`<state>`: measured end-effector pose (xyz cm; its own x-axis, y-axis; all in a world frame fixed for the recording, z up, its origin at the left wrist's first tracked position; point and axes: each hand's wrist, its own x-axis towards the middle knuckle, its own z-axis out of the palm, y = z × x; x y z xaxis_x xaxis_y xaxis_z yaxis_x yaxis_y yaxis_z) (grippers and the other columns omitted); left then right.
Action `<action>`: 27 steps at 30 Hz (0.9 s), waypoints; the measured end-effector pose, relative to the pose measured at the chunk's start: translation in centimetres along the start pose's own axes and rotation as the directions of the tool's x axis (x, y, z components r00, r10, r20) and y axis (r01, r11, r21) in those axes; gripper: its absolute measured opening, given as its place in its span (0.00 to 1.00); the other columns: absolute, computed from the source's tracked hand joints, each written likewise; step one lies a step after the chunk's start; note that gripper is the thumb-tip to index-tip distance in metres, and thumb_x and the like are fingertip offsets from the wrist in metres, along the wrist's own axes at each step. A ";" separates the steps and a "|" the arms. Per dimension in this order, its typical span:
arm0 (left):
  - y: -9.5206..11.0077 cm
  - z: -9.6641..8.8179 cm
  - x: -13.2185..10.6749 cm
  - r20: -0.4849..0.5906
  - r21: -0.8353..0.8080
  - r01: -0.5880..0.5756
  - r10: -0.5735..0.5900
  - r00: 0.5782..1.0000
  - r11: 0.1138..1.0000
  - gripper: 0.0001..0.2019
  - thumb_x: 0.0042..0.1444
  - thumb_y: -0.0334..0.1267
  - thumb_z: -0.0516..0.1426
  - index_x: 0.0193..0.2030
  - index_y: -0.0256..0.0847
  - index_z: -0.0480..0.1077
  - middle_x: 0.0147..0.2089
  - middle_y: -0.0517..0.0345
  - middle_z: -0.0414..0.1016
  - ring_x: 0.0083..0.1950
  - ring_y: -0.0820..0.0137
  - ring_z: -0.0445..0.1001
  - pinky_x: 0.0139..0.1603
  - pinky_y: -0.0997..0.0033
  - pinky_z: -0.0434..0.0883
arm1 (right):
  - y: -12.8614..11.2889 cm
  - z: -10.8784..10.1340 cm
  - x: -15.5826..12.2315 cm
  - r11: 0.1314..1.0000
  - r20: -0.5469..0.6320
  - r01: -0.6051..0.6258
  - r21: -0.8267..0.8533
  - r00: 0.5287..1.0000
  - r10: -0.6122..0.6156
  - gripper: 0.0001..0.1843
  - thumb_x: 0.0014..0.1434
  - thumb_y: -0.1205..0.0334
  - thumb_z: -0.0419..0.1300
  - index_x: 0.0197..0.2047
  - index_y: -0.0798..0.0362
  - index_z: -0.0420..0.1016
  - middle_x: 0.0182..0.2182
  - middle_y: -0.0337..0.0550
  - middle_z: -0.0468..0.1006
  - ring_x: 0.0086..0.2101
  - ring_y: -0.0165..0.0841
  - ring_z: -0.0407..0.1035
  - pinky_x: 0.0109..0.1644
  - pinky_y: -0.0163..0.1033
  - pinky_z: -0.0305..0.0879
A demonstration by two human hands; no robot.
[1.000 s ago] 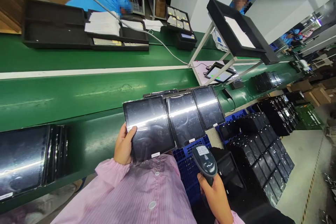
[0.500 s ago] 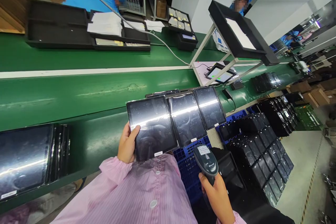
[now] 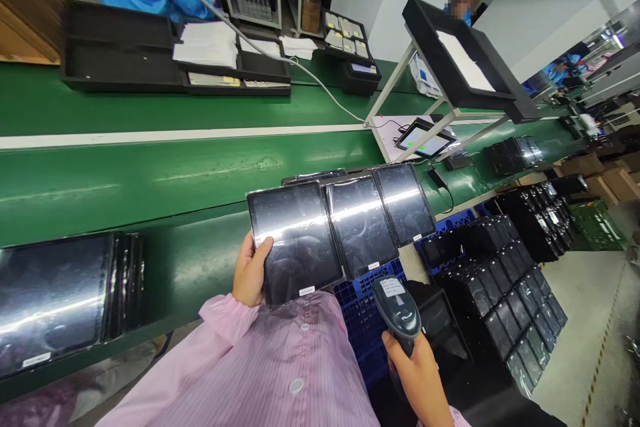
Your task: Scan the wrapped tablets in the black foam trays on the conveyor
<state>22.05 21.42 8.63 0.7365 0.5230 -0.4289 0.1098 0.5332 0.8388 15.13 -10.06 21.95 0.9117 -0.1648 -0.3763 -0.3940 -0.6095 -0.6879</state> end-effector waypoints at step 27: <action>1.4 0.1 -0.8 -0.016 0.043 -0.003 0.004 1.000 0.999 0.33 0.60 0.52 0.63 0.70 0.45 0.67 0.70 0.49 0.71 0.66 0.57 0.74 0.64 0.62 0.71 | -1.0 8.7 -4.1 0.942 0.243 0.088 0.323 0.955 -0.172 0.19 0.62 0.44 0.67 0.42 0.52 0.84 0.39 0.49 0.85 0.41 0.47 0.79 0.49 0.41 0.75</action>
<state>21.72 21.69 10.21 0.7265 0.5353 -0.4309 0.1358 0.5028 0.8537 10.80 -2.02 18.81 0.9101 0.1363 -0.3914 -0.3287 -0.3380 -0.8819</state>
